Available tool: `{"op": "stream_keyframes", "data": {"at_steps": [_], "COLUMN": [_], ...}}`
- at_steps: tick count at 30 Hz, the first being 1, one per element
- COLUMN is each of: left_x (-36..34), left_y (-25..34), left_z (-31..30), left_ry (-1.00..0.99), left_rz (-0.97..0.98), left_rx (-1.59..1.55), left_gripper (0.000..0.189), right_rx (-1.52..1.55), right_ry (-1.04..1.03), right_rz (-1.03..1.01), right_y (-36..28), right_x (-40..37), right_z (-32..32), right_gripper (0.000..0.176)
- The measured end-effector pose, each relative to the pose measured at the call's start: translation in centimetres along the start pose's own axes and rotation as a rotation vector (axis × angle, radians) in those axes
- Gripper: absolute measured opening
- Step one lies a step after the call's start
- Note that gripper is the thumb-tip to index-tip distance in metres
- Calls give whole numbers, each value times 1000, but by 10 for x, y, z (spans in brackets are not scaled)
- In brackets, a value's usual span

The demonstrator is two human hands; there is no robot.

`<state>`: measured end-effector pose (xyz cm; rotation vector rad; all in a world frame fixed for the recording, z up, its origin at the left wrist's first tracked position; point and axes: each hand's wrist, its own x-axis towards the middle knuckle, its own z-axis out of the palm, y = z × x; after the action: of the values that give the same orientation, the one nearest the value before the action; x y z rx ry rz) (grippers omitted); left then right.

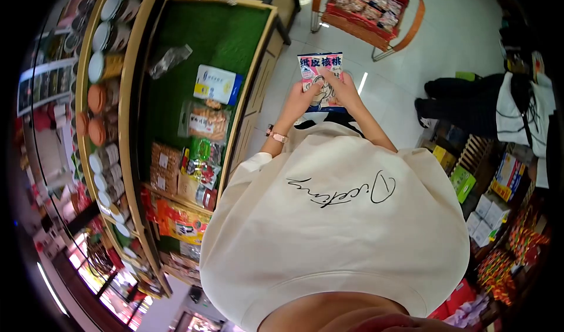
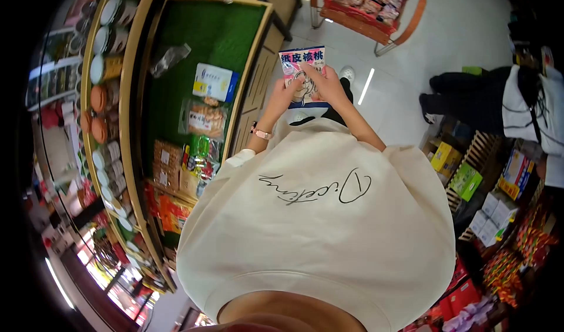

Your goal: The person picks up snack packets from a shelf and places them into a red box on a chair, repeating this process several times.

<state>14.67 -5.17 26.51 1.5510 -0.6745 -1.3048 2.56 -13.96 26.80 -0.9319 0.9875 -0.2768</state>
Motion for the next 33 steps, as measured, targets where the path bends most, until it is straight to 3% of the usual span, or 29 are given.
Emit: {"op": "stream_keyframes", "data": {"at_steps": [1, 8, 12, 13, 14, 17, 19, 21, 25, 28, 33], "left_x": [12, 106, 156, 166, 177, 205, 223, 228, 252, 292, 368], "left_y": [6, 34, 52, 59, 65, 69, 59, 41, 39, 30, 36], "left_z": [11, 69, 96, 105, 114, 149, 163, 173, 184, 178, 168], "left_ry": [-17, -84, -148, -149, -150, -148, -152, -172, -169, -149, -152], "left_rz": [16, 4, 56, 86, 124, 95, -5, 35, -32, -90, -173], "left_rx": [-48, -39, 288, 362, 430, 202, 121, 123, -12, -74, -57], "left_gripper": [29, 30, 36, 37, 38, 33, 28, 28, 30, 33, 34], "right_rx": [70, -36, -21, -78, -103, -173, -85, 29, 107, 173, 64], "right_ry": [64, -20, 97, 165, 193, 275, 358, 392, 380, 361, 404], "right_rz": [-77, -94, -59, -217, -231, -254, -183, -105, -360, -136, -60], "right_y": [1, -61, -82, -79, -80, -91, -89, -103, -88, -105, -128], "right_x": [9, 27, 47, 56, 60, 75, 95, 97, 141, 162, 231], "right_z": [-10, -94, -137, -147, -155, -193, -219, -226, -240, -243, -265], "right_gripper": [31, 33, 33, 34, 34, 34, 33, 32, 28, 29, 37]}}
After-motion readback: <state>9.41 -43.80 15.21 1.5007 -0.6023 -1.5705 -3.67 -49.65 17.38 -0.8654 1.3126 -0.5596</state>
